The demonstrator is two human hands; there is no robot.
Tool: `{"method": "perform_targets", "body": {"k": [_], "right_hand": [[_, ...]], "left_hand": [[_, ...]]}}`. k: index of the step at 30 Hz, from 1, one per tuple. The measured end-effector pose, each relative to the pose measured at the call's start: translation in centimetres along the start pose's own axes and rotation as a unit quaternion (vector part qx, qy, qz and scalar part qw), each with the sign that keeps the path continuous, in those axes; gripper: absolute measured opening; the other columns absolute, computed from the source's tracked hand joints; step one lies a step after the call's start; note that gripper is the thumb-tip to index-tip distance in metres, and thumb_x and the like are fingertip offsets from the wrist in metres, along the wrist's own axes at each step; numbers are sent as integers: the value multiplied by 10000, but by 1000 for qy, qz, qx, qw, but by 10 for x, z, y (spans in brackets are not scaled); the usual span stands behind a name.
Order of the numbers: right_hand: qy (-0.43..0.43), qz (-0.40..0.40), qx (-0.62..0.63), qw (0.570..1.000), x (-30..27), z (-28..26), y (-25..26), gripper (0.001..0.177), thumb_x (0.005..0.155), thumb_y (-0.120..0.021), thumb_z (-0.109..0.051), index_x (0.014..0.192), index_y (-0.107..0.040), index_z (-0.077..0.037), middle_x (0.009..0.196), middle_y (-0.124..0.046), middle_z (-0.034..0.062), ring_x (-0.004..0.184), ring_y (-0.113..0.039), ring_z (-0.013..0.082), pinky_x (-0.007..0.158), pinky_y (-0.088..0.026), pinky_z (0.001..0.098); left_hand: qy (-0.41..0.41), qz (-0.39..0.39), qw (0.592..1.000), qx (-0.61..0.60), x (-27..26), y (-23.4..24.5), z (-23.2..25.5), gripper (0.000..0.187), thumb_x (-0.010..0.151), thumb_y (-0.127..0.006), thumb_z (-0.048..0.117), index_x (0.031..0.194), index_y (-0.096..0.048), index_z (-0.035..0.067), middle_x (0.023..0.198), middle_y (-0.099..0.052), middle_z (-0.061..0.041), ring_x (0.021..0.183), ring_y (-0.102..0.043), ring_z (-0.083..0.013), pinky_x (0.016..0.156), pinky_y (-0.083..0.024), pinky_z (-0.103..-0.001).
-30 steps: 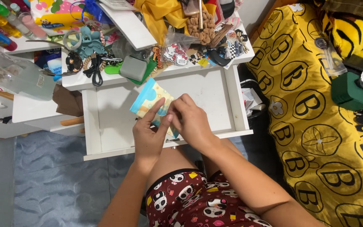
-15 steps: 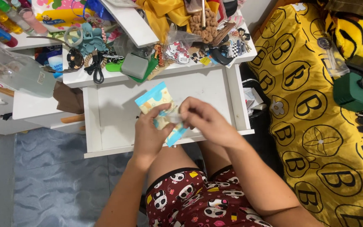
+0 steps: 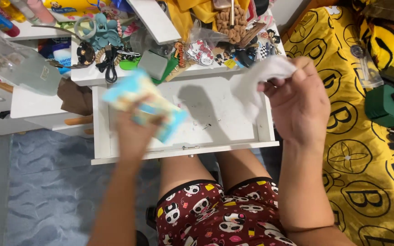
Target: Organizing and sorting small items, stickers, and trinkets within a desk drawer.
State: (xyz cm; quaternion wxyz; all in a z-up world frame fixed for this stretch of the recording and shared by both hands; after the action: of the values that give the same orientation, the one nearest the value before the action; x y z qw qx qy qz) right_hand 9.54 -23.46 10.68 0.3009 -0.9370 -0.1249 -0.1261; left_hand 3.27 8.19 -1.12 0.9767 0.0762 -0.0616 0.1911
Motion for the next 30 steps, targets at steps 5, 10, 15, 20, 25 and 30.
{"method": "perform_targets", "body": {"k": [5,10,15,20,25,30], "right_hand": [[-58,15,7,998,2,10,23,127,1125,-508,-211,1146,-536,-89,1139,-694,141,1033,-701,302,991,-572,479],[-117,22,34,992,6,52,30,157,1150,-515,-243,1146,-556,-91,1115,-702,147,1053,-700,281,1047,-563,497],[-234,26,99,967,9,117,13,151,1087,-554,-189,1184,-598,-81,1109,-705,93,1013,-687,240,988,-543,445],[-300,-18,100,949,5,153,-31,128,1067,-561,-198,1108,-589,-80,1024,-696,72,976,-678,204,945,-527,389],[-347,-10,53,936,2,171,-40,113,1060,-576,-191,1078,-584,-79,997,-688,55,927,-643,153,877,-491,327],[-331,-6,56,942,7,178,-34,105,1076,-572,-173,1050,-575,-72,973,-661,30,917,-628,135,889,-490,308]], "left_hand": [[13,103,993,56,13,137,28,407,925,-772,166,1320,-685,122,1225,-692,-59,1037,-681,-127,875,-573,-270],[51,217,972,-71,22,268,-113,384,968,-596,-109,1313,-696,25,1245,-709,-123,1060,-717,-193,922,-623,-326],[167,335,921,-107,39,299,-252,348,890,-692,-81,1177,-680,116,1154,-691,-116,984,-740,-262,794,-669,-507],[207,387,877,-194,86,285,-301,358,908,-645,-57,1214,-683,123,1089,-687,-119,909,-726,-276,675,-624,-466],[135,443,830,-310,116,266,-300,350,916,-569,-24,1235,-622,112,1047,-671,-147,852,-762,-315,649,-678,-445],[65,155,985,-34,150,224,-320,522,879,-776,12,1370,-604,53,1296,-641,-176,1107,-696,-294,948,-634,-379]]}}
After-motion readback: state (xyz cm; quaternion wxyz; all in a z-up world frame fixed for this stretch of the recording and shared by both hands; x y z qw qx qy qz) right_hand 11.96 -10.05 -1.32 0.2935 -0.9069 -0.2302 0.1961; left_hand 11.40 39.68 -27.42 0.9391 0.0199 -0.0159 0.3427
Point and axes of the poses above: each hand's wrist, its own x-axis towards the middle knuckle, its own y-axis out of the back of the hand, z = x × y, the point moved 2 cm from there along x, towards the middle knuckle
